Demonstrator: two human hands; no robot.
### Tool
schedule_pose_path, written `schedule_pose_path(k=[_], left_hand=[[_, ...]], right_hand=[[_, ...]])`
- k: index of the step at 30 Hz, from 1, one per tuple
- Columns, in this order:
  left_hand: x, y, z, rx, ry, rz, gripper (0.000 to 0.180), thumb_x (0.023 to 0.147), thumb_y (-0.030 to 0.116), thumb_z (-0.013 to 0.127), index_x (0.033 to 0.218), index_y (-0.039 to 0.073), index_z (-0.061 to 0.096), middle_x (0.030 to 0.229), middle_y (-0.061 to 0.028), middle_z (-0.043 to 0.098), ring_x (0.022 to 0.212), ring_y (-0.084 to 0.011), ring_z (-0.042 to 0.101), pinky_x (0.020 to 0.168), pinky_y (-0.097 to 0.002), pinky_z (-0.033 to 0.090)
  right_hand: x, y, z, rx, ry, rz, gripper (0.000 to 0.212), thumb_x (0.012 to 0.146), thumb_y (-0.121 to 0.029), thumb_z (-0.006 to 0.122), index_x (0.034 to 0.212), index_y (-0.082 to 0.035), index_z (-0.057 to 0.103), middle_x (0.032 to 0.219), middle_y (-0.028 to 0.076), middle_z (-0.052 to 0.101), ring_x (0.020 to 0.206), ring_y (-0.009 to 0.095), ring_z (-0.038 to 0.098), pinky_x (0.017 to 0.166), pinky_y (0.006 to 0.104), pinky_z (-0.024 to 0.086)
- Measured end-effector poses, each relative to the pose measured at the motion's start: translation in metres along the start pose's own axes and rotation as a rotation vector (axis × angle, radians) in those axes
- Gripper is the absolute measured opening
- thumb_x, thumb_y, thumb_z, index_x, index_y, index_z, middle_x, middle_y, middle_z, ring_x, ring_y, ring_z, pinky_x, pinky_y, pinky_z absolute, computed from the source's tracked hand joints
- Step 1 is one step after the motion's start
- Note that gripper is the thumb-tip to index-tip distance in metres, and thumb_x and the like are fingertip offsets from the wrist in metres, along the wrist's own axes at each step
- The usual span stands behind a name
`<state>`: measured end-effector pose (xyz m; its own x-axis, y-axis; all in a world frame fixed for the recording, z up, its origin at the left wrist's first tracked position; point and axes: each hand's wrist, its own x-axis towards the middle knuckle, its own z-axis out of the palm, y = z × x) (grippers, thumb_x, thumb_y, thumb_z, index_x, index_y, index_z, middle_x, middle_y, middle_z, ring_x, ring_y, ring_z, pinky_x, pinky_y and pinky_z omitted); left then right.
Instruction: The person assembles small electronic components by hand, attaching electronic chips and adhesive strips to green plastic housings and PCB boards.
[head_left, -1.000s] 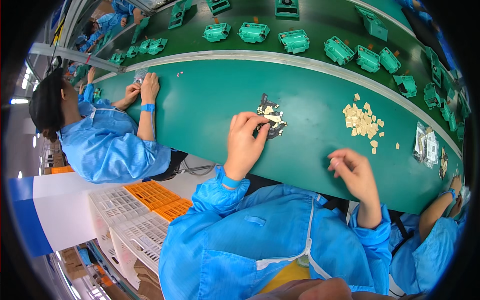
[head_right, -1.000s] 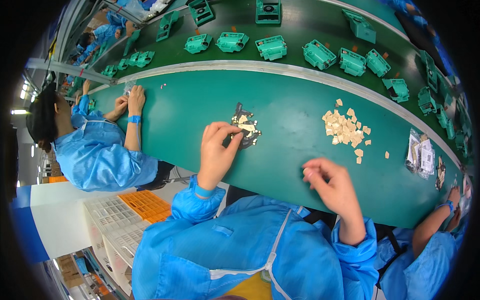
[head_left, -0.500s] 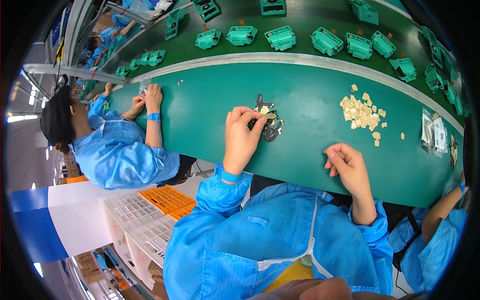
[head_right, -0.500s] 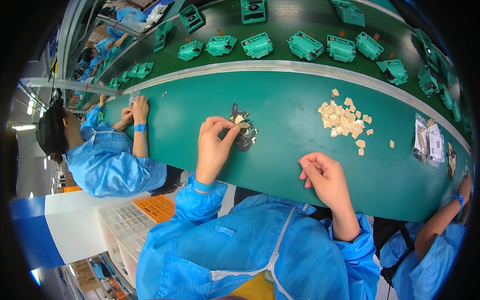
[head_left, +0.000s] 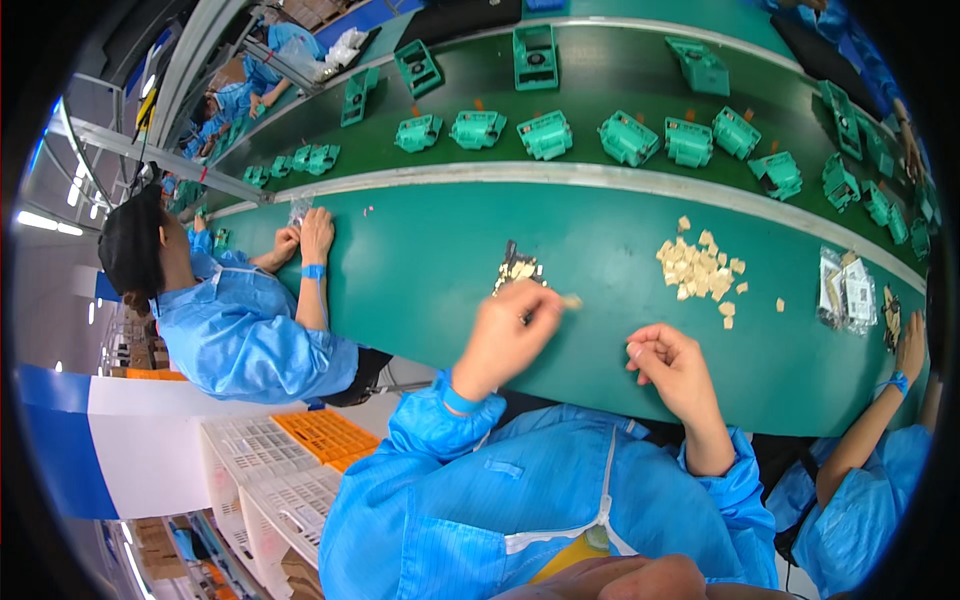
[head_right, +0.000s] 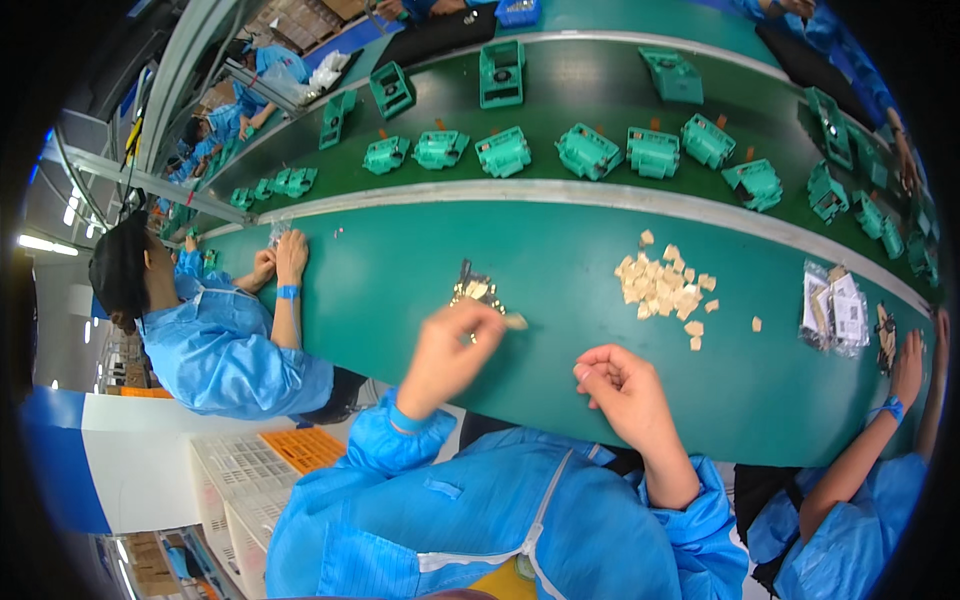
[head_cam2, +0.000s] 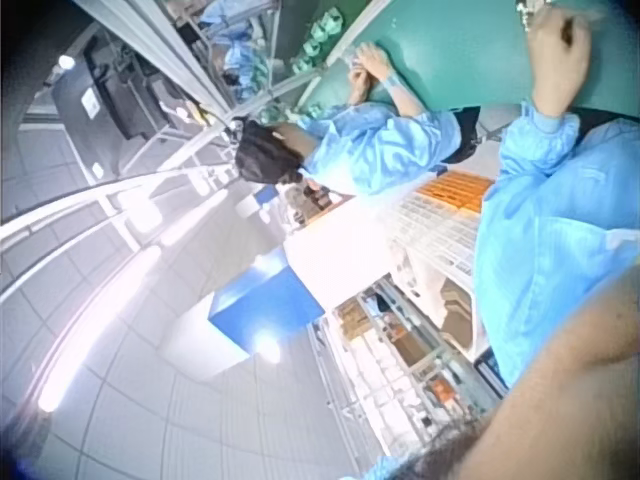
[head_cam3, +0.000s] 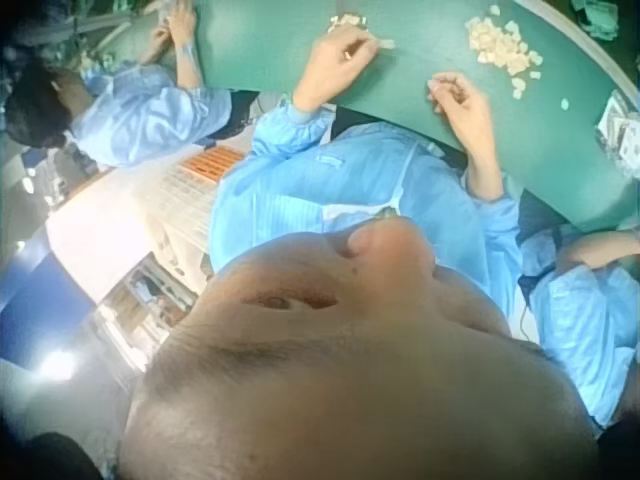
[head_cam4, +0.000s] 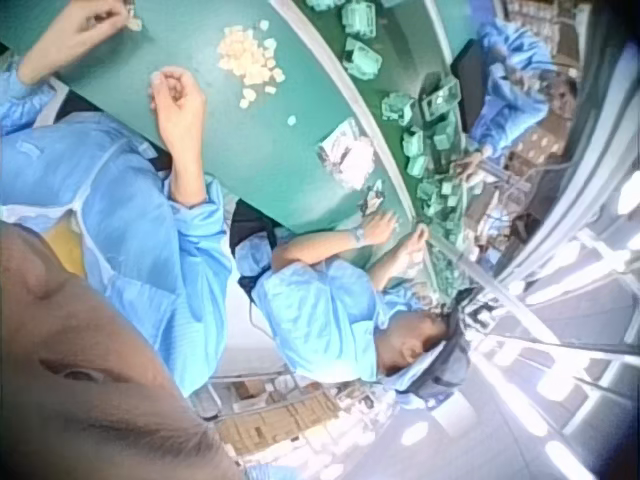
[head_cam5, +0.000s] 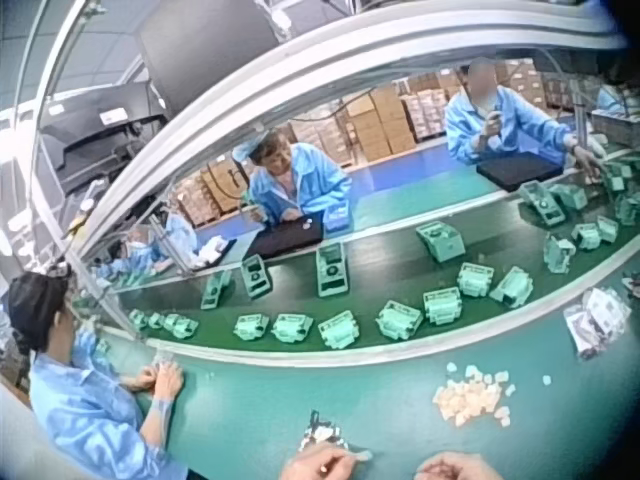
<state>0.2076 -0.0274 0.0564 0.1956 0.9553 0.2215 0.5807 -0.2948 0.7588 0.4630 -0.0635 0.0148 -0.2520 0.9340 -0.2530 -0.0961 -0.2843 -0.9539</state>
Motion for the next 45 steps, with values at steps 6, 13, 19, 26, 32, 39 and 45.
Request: schedule_pose_path(k=[6, 13, 19, 26, 32, 39, 45], left_hand=[[0.030, 0.045, 0.053, -0.075, -0.196, 0.290, 0.008, 0.093, 0.010, 0.067, 0.094, 0.002, 0.069, 0.086, -0.0122, 0.065, 0.080, -0.0311, 0.064, 0.070, -0.0403, 0.050], [0.062, 0.043, 0.091, -0.107, -0.173, 0.308, 0.012, 0.095, 0.014, 0.066, 0.097, 0.002, 0.067, 0.088, -0.0127, 0.066, 0.080, -0.0312, 0.064, 0.070, -0.0407, 0.051], [0.061, 0.034, 0.102, -0.317, -0.235, 0.096, 0.018, 0.097, 0.019, 0.069, 0.101, 0.002, 0.068, 0.091, -0.0097, 0.069, 0.078, -0.0212, 0.065, 0.069, -0.0341, 0.051], [0.059, 0.038, 0.104, -0.414, -0.191, 0.093, 0.017, 0.095, 0.017, 0.073, 0.100, 0.002, 0.068, 0.090, -0.0091, 0.068, 0.079, -0.0203, 0.065, 0.069, -0.0330, 0.052], [0.061, 0.040, 0.112, -0.106, 0.012, 0.347, 0.016, 0.087, 0.008, 0.077, 0.099, 0.002, 0.069, 0.092, -0.0119, 0.070, 0.081, -0.0291, 0.069, 0.071, -0.0379, 0.055], [0.058, 0.044, 0.111, -0.056, 0.052, 0.359, 0.013, 0.086, 0.007, 0.078, 0.096, 0.001, 0.072, 0.093, -0.0146, 0.073, 0.083, -0.0319, 0.072, 0.073, -0.0385, 0.057], [0.058, 0.046, 0.113, -0.039, 0.015, 0.383, 0.013, 0.086, 0.003, 0.077, 0.098, 0.000, 0.073, 0.093, -0.0155, 0.074, 0.081, -0.0326, 0.072, 0.070, -0.0386, 0.057]], right_hand=[[0.015, -0.033, -0.025, -0.179, 0.060, -0.292, 0.016, 0.093, -0.006, 0.073, 0.106, 0.001, 0.067, 0.089, 0.002, 0.068, 0.082, 0.008, 0.062, 0.075, 0.0240, 0.051], [0.033, -0.040, -0.071, -0.112, 0.003, -0.201, 0.010, 0.094, -0.004, 0.072, 0.102, 0.001, 0.067, 0.092, 0.001, 0.069, 0.082, 0.007, 0.063, 0.075, 0.0235, 0.051], [0.034, -0.033, -0.074, -0.029, -0.002, -0.150, 0.009, 0.094, -0.003, 0.070, 0.102, 0.000, 0.066, 0.092, 0.001, 0.068, 0.082, 0.007, 0.063, 0.074, 0.0220, 0.051], [0.031, -0.032, -0.077, 0.048, -0.022, -0.135, 0.009, 0.094, -0.003, 0.070, 0.102, 0.001, 0.067, 0.092, 0.002, 0.069, 0.082, 0.007, 0.064, 0.072, 0.0220, 0.051], [0.030, -0.025, -0.068, -0.224, 0.189, -0.397, 0.009, 0.092, -0.002, 0.070, 0.101, 0.001, 0.070, 0.093, 0.007, 0.071, 0.085, 0.014, 0.068, 0.076, 0.0269, 0.054], [0.031, -0.035, -0.065, -0.490, 0.204, -0.573, 0.014, 0.090, -0.004, 0.070, 0.103, -0.002, 0.073, 0.094, 0.013, 0.072, 0.086, 0.028, 0.071, 0.073, 0.0348, 0.055], [0.029, -0.029, -0.062, -0.483, 0.235, -0.578, 0.013, 0.092, -0.006, 0.069, 0.103, -0.002, 0.072, 0.091, 0.013, 0.071, 0.081, 0.026, 0.070, 0.069, 0.0345, 0.055]])
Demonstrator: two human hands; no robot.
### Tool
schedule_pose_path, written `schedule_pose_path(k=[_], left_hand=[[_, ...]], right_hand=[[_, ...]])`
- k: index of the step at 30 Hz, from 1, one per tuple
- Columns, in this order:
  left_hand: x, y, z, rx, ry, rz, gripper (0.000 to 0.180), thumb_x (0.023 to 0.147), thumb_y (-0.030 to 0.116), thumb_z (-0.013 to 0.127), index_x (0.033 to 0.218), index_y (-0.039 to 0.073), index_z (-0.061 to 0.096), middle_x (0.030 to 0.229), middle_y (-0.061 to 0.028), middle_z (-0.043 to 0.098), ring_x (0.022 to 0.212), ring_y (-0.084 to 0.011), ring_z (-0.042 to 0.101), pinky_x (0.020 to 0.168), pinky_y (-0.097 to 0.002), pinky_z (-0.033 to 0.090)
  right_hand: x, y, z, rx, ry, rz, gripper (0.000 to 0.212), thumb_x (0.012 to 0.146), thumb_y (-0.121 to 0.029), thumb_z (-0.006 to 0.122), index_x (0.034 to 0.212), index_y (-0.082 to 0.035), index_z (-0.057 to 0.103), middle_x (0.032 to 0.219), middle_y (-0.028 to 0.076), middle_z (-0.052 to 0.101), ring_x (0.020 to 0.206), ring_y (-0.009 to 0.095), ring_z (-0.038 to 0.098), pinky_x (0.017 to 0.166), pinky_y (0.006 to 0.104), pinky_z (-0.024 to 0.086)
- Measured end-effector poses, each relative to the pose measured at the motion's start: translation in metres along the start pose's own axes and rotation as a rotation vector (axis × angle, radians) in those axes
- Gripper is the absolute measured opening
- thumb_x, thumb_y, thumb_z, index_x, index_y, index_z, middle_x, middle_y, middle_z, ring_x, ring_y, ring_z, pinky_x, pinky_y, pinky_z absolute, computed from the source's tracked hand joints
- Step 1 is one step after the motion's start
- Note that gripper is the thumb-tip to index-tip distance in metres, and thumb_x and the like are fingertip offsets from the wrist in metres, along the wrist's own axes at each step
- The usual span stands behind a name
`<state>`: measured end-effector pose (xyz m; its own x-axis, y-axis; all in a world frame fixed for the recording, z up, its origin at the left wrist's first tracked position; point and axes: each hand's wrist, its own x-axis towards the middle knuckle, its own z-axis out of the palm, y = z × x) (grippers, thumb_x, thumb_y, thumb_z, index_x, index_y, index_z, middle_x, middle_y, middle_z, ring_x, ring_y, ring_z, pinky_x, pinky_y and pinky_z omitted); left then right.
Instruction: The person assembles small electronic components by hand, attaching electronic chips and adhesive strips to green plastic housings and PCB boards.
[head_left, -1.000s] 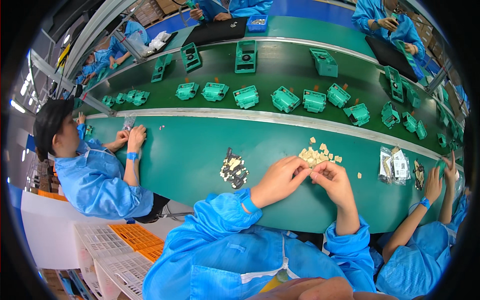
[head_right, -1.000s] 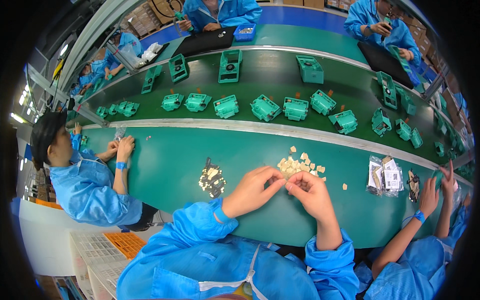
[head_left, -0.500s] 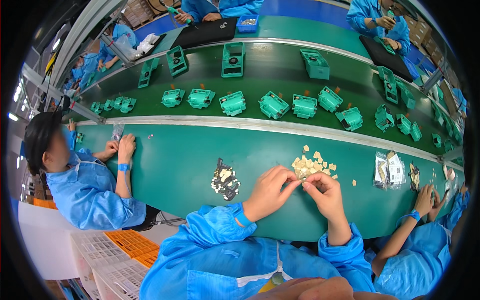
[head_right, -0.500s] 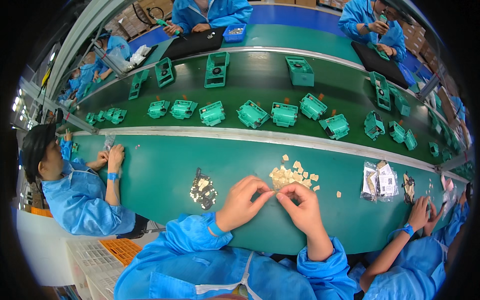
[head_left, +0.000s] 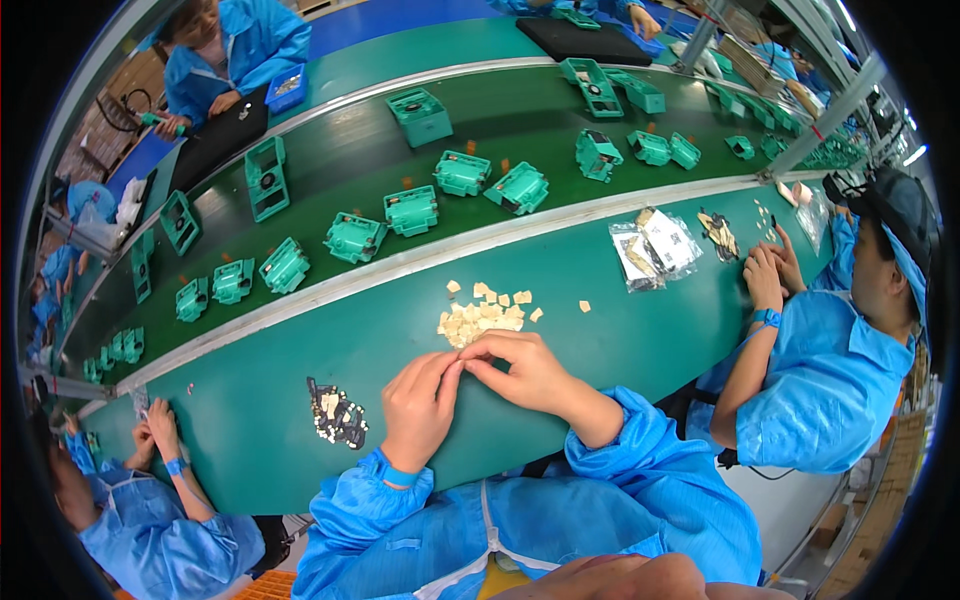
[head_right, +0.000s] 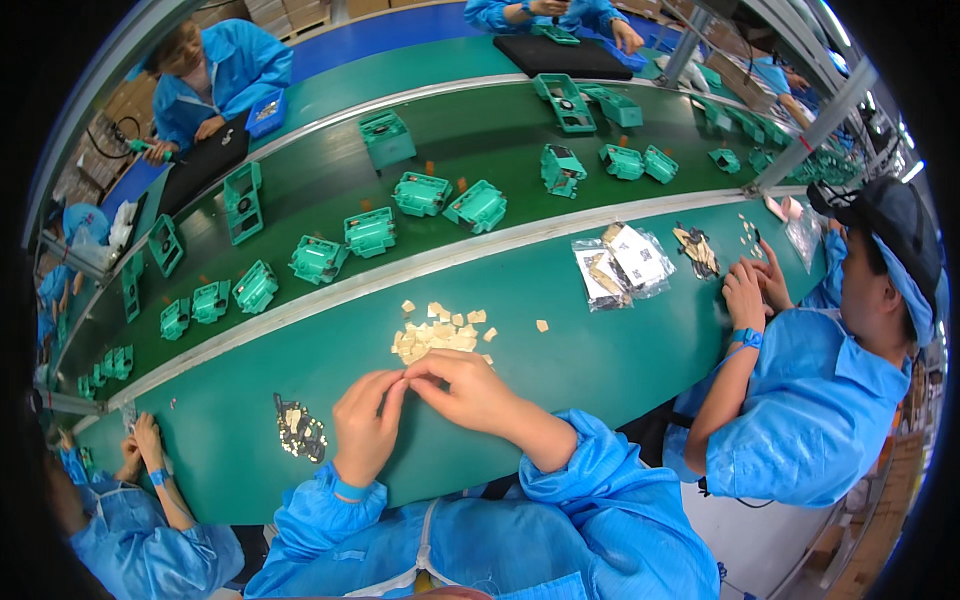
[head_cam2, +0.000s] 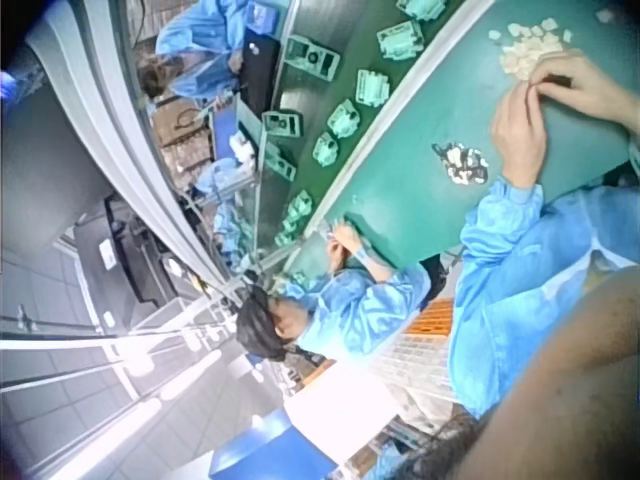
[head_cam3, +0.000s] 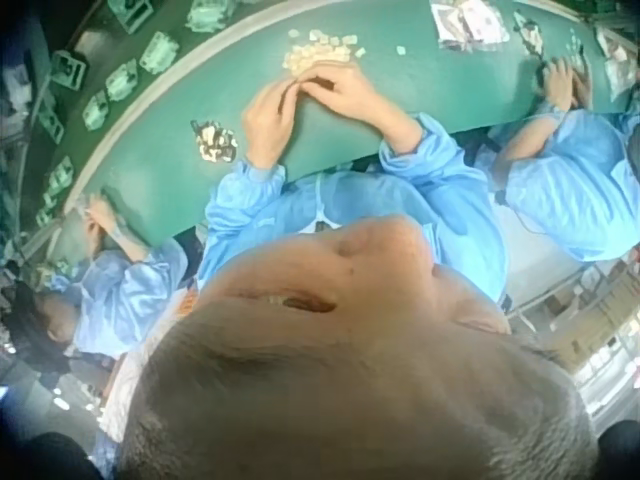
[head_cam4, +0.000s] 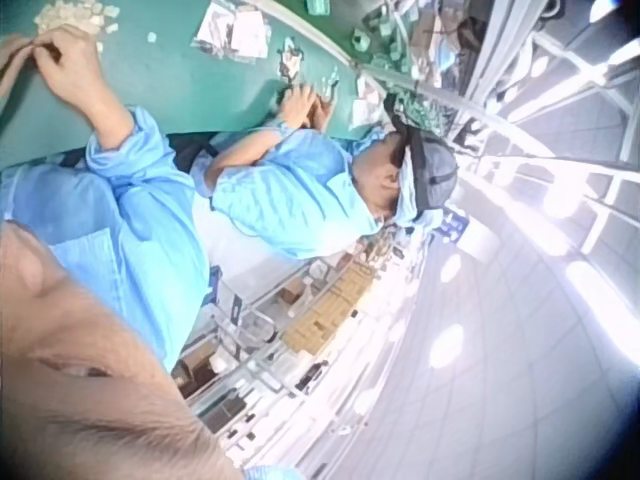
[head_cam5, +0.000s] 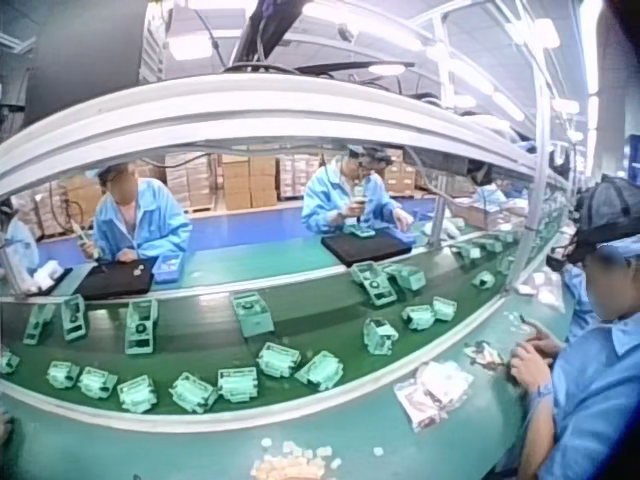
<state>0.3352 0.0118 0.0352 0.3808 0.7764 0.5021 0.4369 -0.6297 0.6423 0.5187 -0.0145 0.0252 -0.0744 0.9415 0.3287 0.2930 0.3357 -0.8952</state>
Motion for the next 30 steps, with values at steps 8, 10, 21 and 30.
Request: schedule_pose_path(k=[8, 10, 21, 30], left_hand=[[-0.0010, 0.0001, 0.0030, 0.031, -0.025, 0.033, 0.014, 0.085, 0.000, 0.073, 0.099, 0.000, 0.073, 0.093, -0.0153, 0.074, 0.080, -0.0325, 0.072, 0.069, -0.0387, 0.057], [-0.0017, -0.0004, 0.0026, 0.033, -0.032, 0.020, 0.015, 0.085, -0.001, 0.072, 0.100, 0.000, 0.073, 0.092, -0.0151, 0.074, 0.079, -0.0322, 0.072, 0.069, -0.0385, 0.057], [-0.0018, -0.0033, 0.0099, -0.020, 0.022, 0.046, 0.016, 0.083, 0.000, 0.073, 0.098, 0.001, 0.073, 0.092, -0.0136, 0.074, 0.079, -0.0307, 0.073, 0.069, -0.0386, 0.059], [-0.0028, -0.0021, 0.0065, -0.032, 0.060, 0.017, 0.016, 0.081, 0.001, 0.075, 0.097, 0.002, 0.072, 0.090, -0.0108, 0.073, 0.077, -0.0292, 0.072, 0.066, -0.0379, 0.059]], right_hand=[[-0.0036, 0.0057, -0.0008, -0.004, -0.019, 0.037, 0.013, 0.090, -0.006, 0.071, 0.101, -0.001, 0.071, 0.090, 0.012, 0.071, 0.078, 0.023, 0.071, 0.067, 0.0331, 0.056], [-0.0019, 0.0038, -0.0012, 0.006, -0.026, 0.042, 0.013, 0.089, -0.005, 0.071, 0.101, -0.001, 0.071, 0.089, 0.012, 0.071, 0.077, 0.023, 0.071, 0.067, 0.0330, 0.056], [-0.0017, -0.0004, -0.0078, -0.030, -0.038, 0.093, 0.011, 0.087, -0.001, 0.071, 0.098, 0.001, 0.073, 0.091, 0.012, 0.074, 0.075, 0.020, 0.071, 0.068, 0.0304, 0.057], [-0.0003, -0.0007, -0.0077, 0.099, -0.050, 0.210, 0.009, 0.085, 0.002, 0.071, 0.094, 0.003, 0.072, 0.087, 0.009, 0.073, 0.077, 0.015, 0.070, 0.072, 0.0275, 0.055]])
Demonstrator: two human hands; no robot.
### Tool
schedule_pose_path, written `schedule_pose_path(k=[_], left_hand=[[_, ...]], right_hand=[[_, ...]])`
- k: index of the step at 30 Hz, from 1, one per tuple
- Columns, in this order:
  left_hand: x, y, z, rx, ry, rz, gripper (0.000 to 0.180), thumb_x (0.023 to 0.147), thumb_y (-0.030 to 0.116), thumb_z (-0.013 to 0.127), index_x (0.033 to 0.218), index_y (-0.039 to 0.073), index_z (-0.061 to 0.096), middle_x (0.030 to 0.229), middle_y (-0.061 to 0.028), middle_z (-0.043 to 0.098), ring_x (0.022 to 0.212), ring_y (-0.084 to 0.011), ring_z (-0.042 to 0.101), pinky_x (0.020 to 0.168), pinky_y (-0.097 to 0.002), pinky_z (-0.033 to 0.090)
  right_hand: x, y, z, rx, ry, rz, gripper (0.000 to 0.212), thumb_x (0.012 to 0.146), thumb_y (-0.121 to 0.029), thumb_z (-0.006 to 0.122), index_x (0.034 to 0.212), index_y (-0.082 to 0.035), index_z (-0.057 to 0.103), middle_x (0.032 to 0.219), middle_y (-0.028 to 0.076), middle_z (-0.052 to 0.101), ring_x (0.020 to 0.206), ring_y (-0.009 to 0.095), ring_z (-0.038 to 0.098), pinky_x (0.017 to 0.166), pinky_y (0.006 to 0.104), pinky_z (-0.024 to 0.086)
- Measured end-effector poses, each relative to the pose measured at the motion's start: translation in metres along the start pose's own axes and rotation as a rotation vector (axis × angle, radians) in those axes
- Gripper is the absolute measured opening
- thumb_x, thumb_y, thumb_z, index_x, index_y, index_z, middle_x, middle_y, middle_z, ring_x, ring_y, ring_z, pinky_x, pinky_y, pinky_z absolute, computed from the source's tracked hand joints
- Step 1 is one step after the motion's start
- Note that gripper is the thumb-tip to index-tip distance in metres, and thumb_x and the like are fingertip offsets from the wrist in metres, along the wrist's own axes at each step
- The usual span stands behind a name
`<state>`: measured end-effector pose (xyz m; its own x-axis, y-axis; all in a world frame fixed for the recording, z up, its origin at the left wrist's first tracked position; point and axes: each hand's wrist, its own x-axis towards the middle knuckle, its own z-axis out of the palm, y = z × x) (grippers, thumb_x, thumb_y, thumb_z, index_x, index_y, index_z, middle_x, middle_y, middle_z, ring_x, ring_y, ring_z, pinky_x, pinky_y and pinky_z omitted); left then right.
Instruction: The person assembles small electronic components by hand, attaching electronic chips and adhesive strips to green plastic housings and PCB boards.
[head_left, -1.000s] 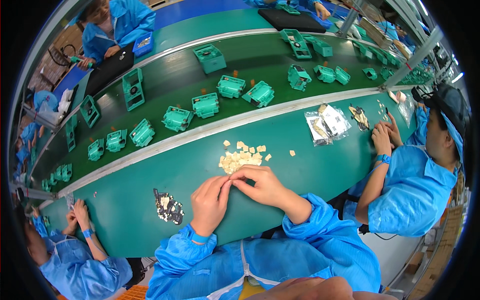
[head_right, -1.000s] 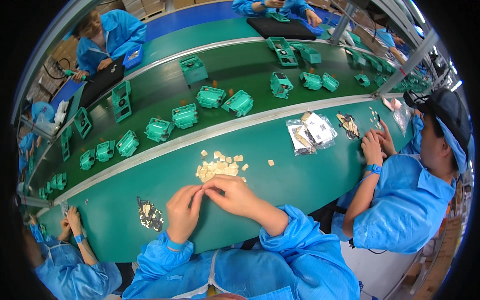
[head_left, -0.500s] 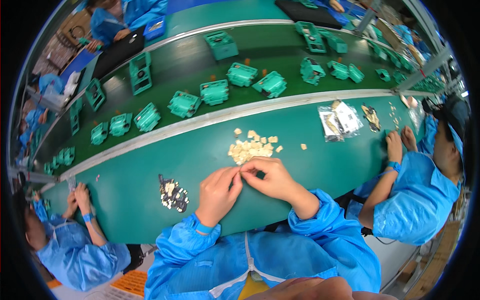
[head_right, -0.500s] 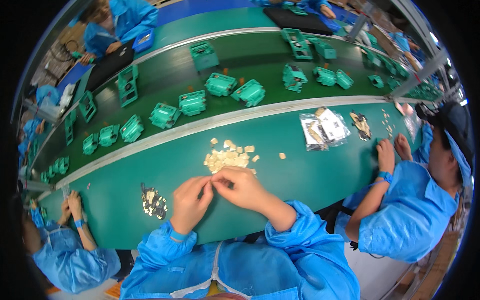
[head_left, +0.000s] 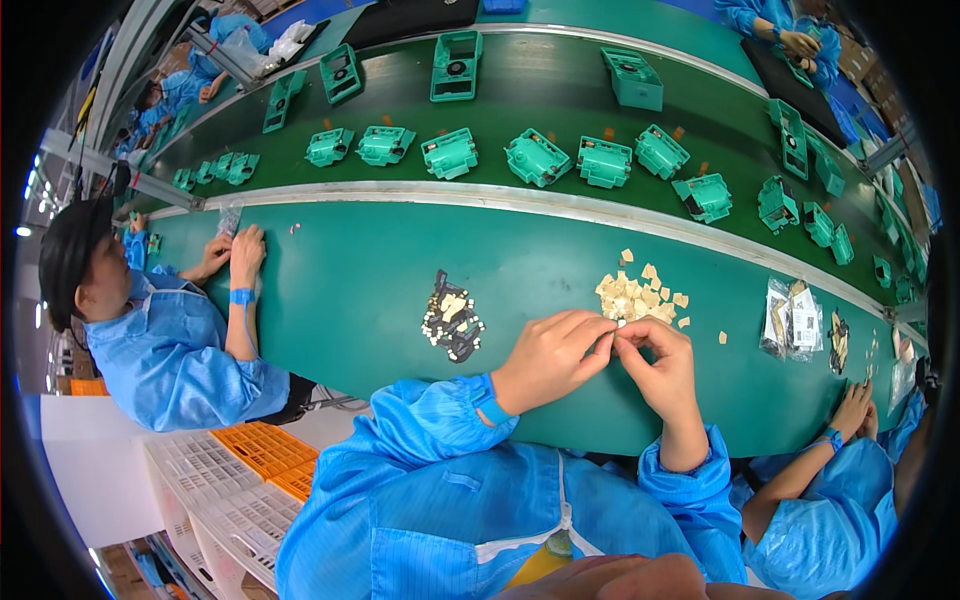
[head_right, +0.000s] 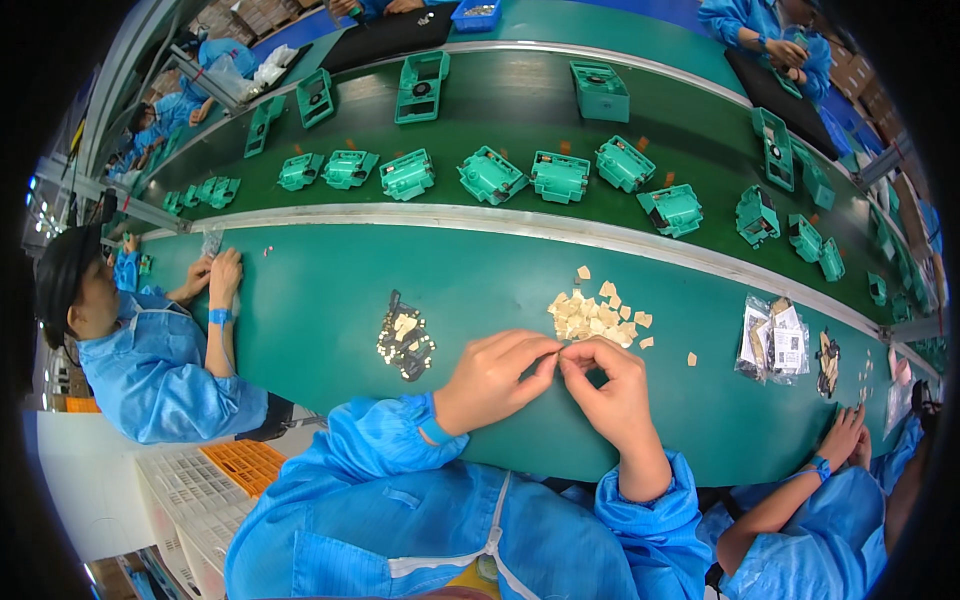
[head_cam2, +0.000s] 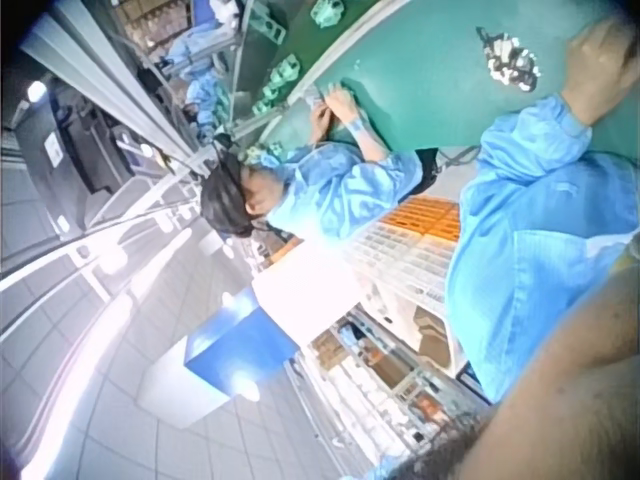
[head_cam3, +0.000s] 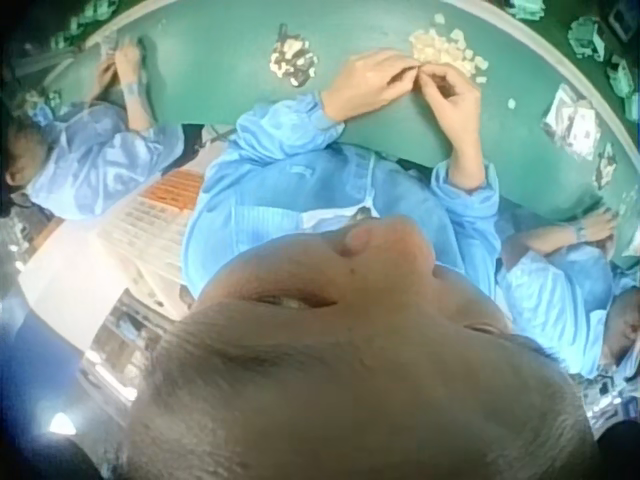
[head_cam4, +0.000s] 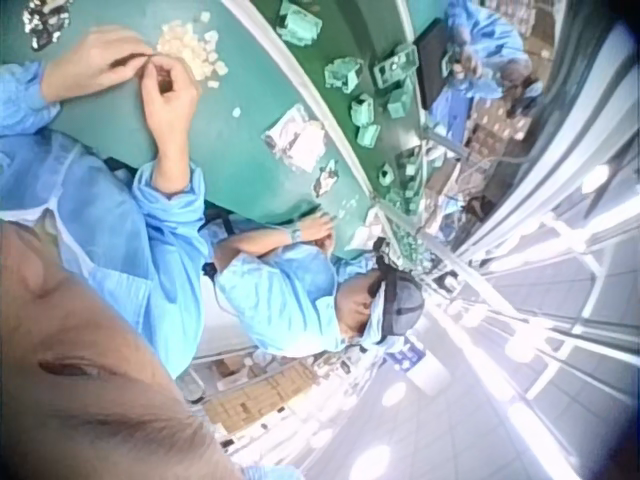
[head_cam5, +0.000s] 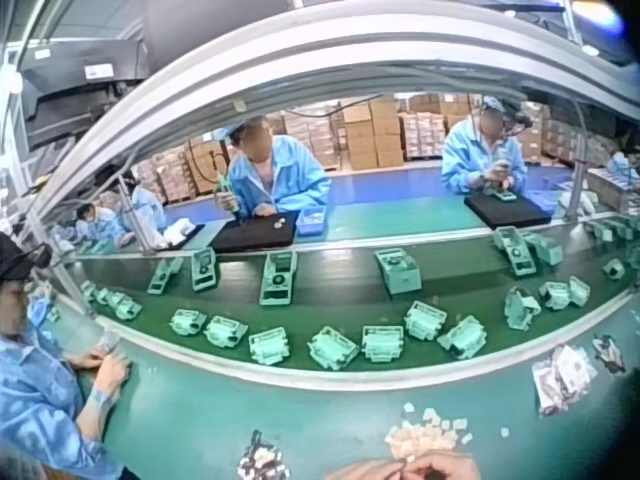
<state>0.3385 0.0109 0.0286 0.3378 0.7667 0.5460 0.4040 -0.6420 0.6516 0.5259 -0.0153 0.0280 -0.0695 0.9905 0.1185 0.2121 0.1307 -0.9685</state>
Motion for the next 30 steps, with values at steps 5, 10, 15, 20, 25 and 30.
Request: schedule_pose_path(k=[5, 10, 15, 20, 25, 30], left_hand=[[-0.002, -0.003, 0.000, -0.007, 0.017, -0.007, 0.015, 0.080, 0.001, 0.076, 0.094, 0.003, 0.072, 0.089, -0.0107, 0.073, 0.075, -0.0287, 0.072, 0.064, -0.0378, 0.059], [-0.003, -0.004, 0.003, -0.007, 0.016, -0.008, 0.014, 0.080, 0.002, 0.075, 0.093, 0.003, 0.071, 0.087, -0.0111, 0.073, 0.075, -0.0290, 0.072, 0.063, -0.0382, 0.058], [-0.002, -0.004, 0.005, -0.028, 0.017, -0.032, 0.013, 0.081, 0.002, 0.074, 0.093, 0.004, 0.069, 0.087, -0.0110, 0.072, 0.074, -0.0286, 0.071, 0.063, -0.0378, 0.057], [0.001, -0.001, 0.004, -0.052, 0.001, -0.031, 0.013, 0.081, 0.002, 0.074, 0.093, 0.003, 0.068, 0.085, -0.0104, 0.071, 0.072, -0.0274, 0.070, 0.062, -0.0370, 0.056], [0.003, 0.002, 0.001, -0.085, -0.005, -0.084, 0.012, 0.081, 0.002, 0.074, 0.091, 0.003, 0.067, 0.082, -0.0088, 0.068, 0.071, -0.0246, 0.069, 0.064, -0.0358, 0.055], [0.004, 0.003, 0.002, -0.138, 0.000, -0.160, 0.010, 0.084, 0.003, 0.073, 0.091, 0.003, 0.067, 0.084, -0.0098, 0.068, 0.073, -0.0243, 0.069, 0.065, -0.0360, 0.055]], right_hand=[[0.001, -0.001, 0.002, -0.006, -0.002, 0.007, 0.008, 0.085, 0.002, 0.072, 0.093, 0.003, 0.071, 0.085, 0.009, 0.073, 0.077, 0.015, 0.069, 0.072, 0.0276, 0.055], [-0.001, 0.001, -0.001, -0.021, 0.002, 0.002, 0.008, 0.085, 0.001, 0.072, 0.093, 0.002, 0.071, 0.085, 0.008, 0.072, 0.077, 0.014, 0.068, 0.072, 0.0274, 0.054], [0.000, 0.002, -0.004, 0.071, 0.013, 0.032, 0.007, 0.087, 0.000, 0.072, 0.093, 0.002, 0.070, 0.086, 0.007, 0.072, 0.077, 0.013, 0.067, 0.072, 0.0274, 0.054], [-0.001, 0.008, -0.009, 0.101, 0.000, 0.067, 0.006, 0.087, 0.000, 0.071, 0.093, 0.001, 0.069, 0.086, 0.005, 0.071, 0.079, 0.012, 0.066, 0.074, 0.0269, 0.053], [-0.003, 0.012, -0.016, 0.230, -0.004, 0.129, 0.006, 0.088, 0.001, 0.068, 0.093, 0.000, 0.065, 0.088, 0.003, 0.068, 0.081, 0.010, 0.063, 0.075, 0.0258, 0.051], [-0.002, 0.007, -0.022, 0.356, 0.002, 0.145, 0.004, 0.090, 0.000, 0.063, 0.092, -0.002, 0.061, 0.085, 0.002, 0.065, 0.078, 0.009, 0.060, 0.072, 0.0245, 0.048]])
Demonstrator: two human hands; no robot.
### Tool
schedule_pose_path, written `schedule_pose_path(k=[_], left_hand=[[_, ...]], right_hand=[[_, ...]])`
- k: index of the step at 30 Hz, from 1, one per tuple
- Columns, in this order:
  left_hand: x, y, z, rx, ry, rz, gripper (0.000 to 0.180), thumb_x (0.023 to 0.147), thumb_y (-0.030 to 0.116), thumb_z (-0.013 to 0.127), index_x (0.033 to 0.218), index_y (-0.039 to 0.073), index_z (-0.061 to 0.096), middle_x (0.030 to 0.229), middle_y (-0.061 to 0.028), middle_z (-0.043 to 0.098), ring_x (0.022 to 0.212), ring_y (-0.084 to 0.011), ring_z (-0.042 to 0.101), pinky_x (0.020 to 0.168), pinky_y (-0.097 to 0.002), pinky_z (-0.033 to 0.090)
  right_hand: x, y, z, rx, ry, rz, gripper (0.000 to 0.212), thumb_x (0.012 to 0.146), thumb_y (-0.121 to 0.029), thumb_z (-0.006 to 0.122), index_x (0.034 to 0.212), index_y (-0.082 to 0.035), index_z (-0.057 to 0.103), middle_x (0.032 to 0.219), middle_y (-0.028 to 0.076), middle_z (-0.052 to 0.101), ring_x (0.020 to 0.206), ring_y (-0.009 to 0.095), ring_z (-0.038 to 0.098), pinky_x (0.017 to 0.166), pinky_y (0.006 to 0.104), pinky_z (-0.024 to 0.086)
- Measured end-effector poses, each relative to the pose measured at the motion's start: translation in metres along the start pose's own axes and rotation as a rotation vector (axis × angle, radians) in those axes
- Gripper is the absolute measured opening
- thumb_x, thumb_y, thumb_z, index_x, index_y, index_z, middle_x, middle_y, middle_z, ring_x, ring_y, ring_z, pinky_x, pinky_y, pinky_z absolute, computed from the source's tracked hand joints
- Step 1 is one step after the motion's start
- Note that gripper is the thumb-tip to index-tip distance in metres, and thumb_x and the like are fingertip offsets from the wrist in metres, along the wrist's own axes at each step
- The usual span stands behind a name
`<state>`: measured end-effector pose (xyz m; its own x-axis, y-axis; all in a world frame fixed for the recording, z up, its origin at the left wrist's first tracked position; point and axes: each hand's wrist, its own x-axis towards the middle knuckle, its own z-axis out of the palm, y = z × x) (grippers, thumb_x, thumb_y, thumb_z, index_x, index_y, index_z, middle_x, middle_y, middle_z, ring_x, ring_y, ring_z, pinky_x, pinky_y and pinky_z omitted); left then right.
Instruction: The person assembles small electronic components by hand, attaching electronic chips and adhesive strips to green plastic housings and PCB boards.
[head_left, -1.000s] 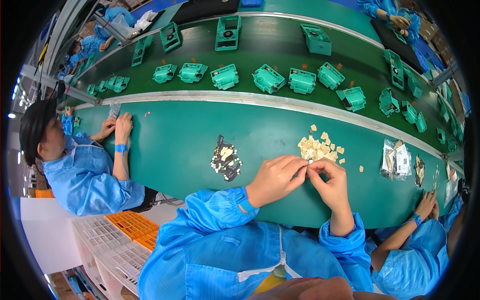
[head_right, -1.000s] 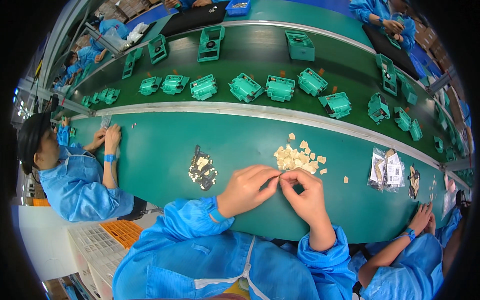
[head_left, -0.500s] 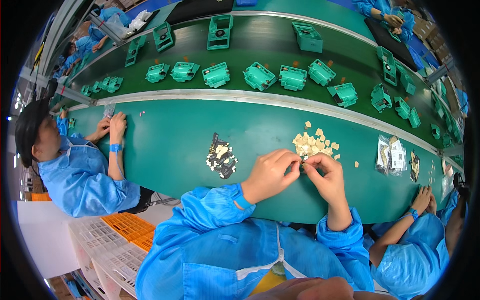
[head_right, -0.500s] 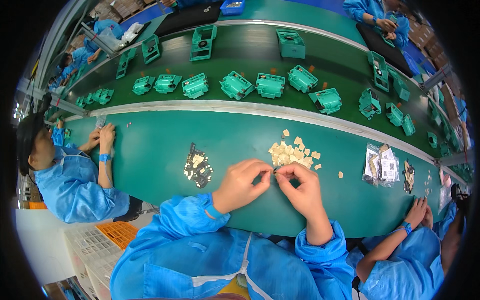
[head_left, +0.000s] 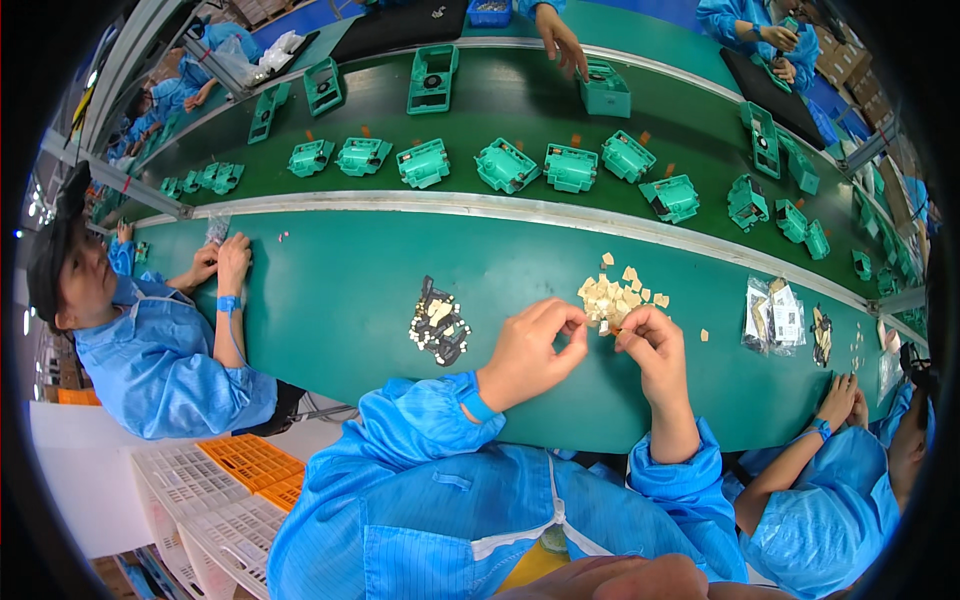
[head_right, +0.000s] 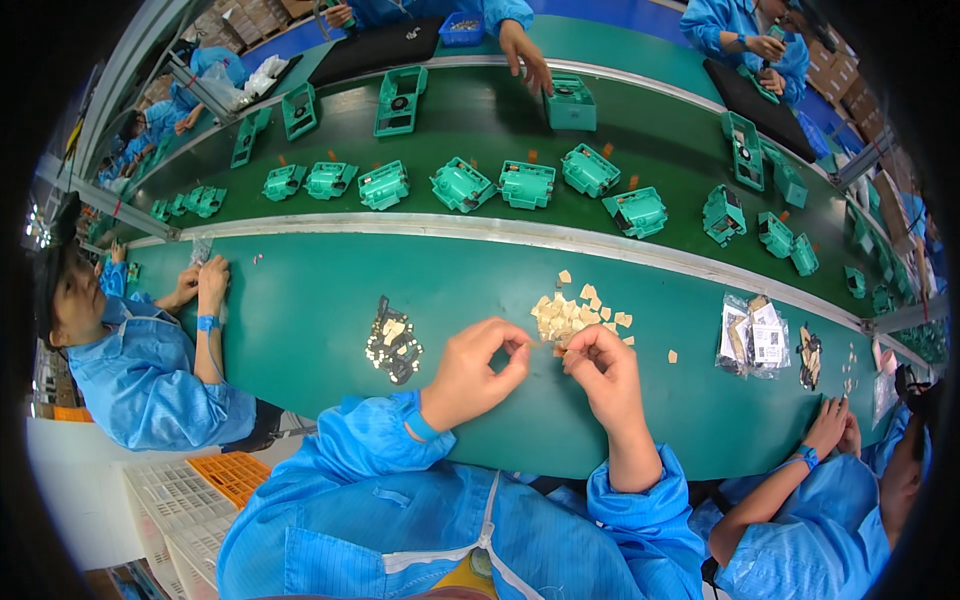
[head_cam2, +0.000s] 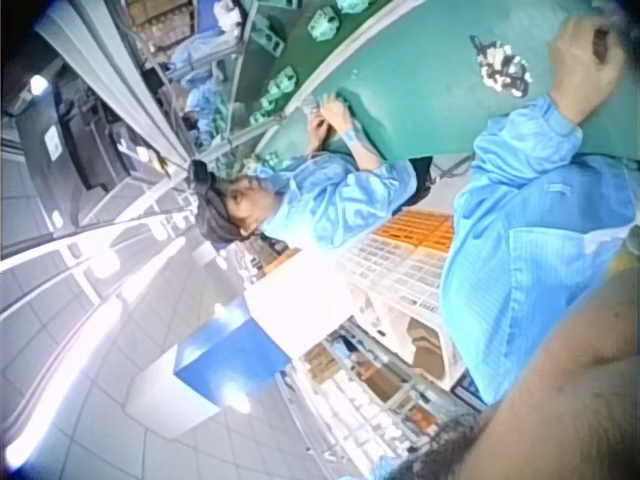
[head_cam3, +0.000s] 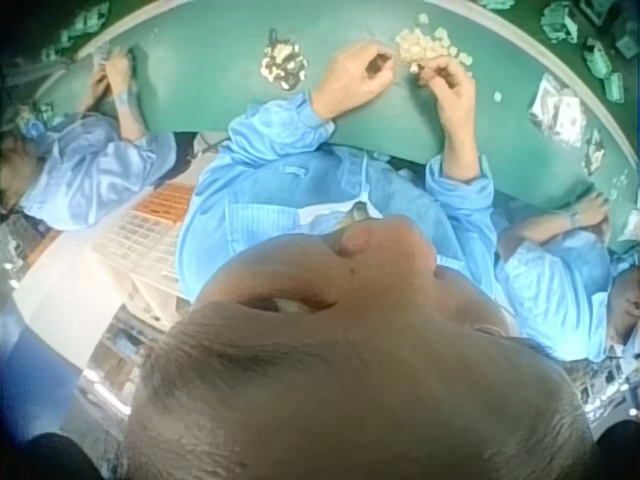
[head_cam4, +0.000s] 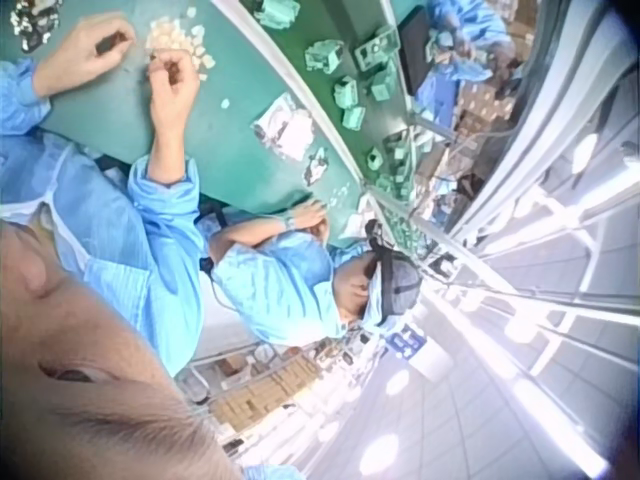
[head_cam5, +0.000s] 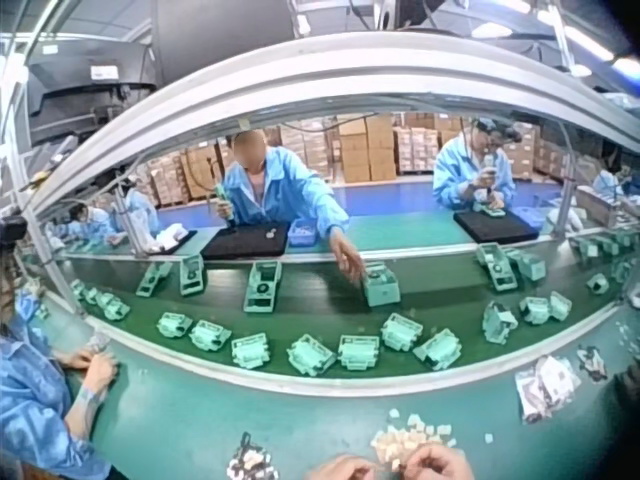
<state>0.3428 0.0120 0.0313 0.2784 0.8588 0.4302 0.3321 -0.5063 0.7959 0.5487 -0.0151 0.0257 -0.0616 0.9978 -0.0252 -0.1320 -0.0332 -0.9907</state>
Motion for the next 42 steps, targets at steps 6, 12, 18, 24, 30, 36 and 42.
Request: schedule_pose_path(k=[6, 12, 18, 24, 30, 36, 42], left_hand=[[0.005, 0.004, -0.002, 0.005, -0.001, -0.095, 0.007, 0.090, 0.007, 0.072, 0.094, 0.002, 0.069, 0.087, -0.0106, 0.070, 0.076, -0.0256, 0.069, 0.066, -0.0367, 0.054], [0.006, -0.004, 0.003, 0.182, -0.051, -0.001, 0.008, 0.091, 0.010, 0.073, 0.095, 0.003, 0.074, 0.088, -0.0087, 0.071, 0.077, -0.0282, 0.069, 0.068, -0.0371, 0.055], [0.006, -0.005, 0.008, 0.271, -0.036, 0.054, 0.009, 0.088, 0.009, 0.074, 0.096, 0.005, 0.076, 0.090, -0.0071, 0.072, 0.079, -0.0267, 0.069, 0.070, -0.0380, 0.056], [0.006, -0.004, 0.014, 0.307, -0.037, 0.070, 0.009, 0.086, 0.008, 0.075, 0.095, 0.006, 0.076, 0.090, -0.0064, 0.071, 0.080, -0.0263, 0.069, 0.070, -0.0379, 0.056], [0.007, -0.004, 0.018, 0.304, -0.050, 0.063, 0.007, 0.085, 0.009, 0.076, 0.092, 0.006, 0.075, 0.088, -0.0068, 0.071, 0.080, -0.0279, 0.068, 0.072, -0.0398, 0.054], [0.012, 0.005, 0.019, 0.216, -0.020, 0.038, 0.015, 0.087, 0.012, 0.076, 0.100, 0.005, 0.074, 0.092, -0.0091, 0.071, 0.088, -0.0300, 0.067, 0.078, -0.0412, 0.053], [0.011, 0.002, 0.020, 0.044, -0.106, 0.094, 0.022, 0.088, 0.009, 0.074, 0.109, 0.004, 0.072, 0.102, -0.0112, 0.070, 0.097, -0.0308, 0.064, 0.084, -0.0404, 0.050]], right_hand=[[0.004, 0.000, -0.007, 0.050, 0.070, 0.005, 0.000, 0.092, -0.003, 0.062, 0.093, -0.003, 0.061, 0.085, 0.002, 0.064, 0.078, 0.009, 0.060, 0.073, 0.0240, 0.048], [0.006, -0.005, -0.005, 0.117, 0.137, 0.034, 0.005, 0.094, -0.004, 0.067, 0.097, -0.002, 0.065, 0.087, 0.001, 0.065, 0.078, 0.009, 0.060, 0.074, 0.0230, 0.048], [0.006, -0.001, -0.009, 0.137, 0.170, 0.029, 0.011, 0.094, -0.002, 0.068, 0.104, 0.000, 0.068, 0.089, 0.001, 0.068, 0.079, 0.008, 0.060, 0.074, 0.0224, 0.049], [0.004, 0.002, -0.015, 0.135, 0.172, 0.042, 0.014, 0.094, -0.002, 0.069, 0.108, 0.002, 0.070, 0.091, 0.002, 0.069, 0.079, 0.008, 0.060, 0.074, 0.0225, 0.050], [0.005, 0.003, -0.019, 0.122, 0.162, 0.052, 0.017, 0.095, -0.003, 0.069, 0.111, 0.002, 0.071, 0.092, 0.002, 0.070, 0.079, 0.008, 0.060, 0.075, 0.0222, 0.050], [0.004, 0.006, -0.021, 0.065, 0.066, 0.077, 0.016, 0.095, -0.001, 0.068, 0.110, 0.002, 0.071, 0.093, 0.002, 0.069, 0.083, 0.008, 0.061, 0.077, 0.0224, 0.050], [0.002, 0.007, -0.016, -0.131, -0.018, -0.004, 0.016, 0.093, -0.003, 0.071, 0.108, 0.002, 0.070, 0.093, 0.003, 0.068, 0.085, 0.009, 0.062, 0.077, 0.0243, 0.051]])
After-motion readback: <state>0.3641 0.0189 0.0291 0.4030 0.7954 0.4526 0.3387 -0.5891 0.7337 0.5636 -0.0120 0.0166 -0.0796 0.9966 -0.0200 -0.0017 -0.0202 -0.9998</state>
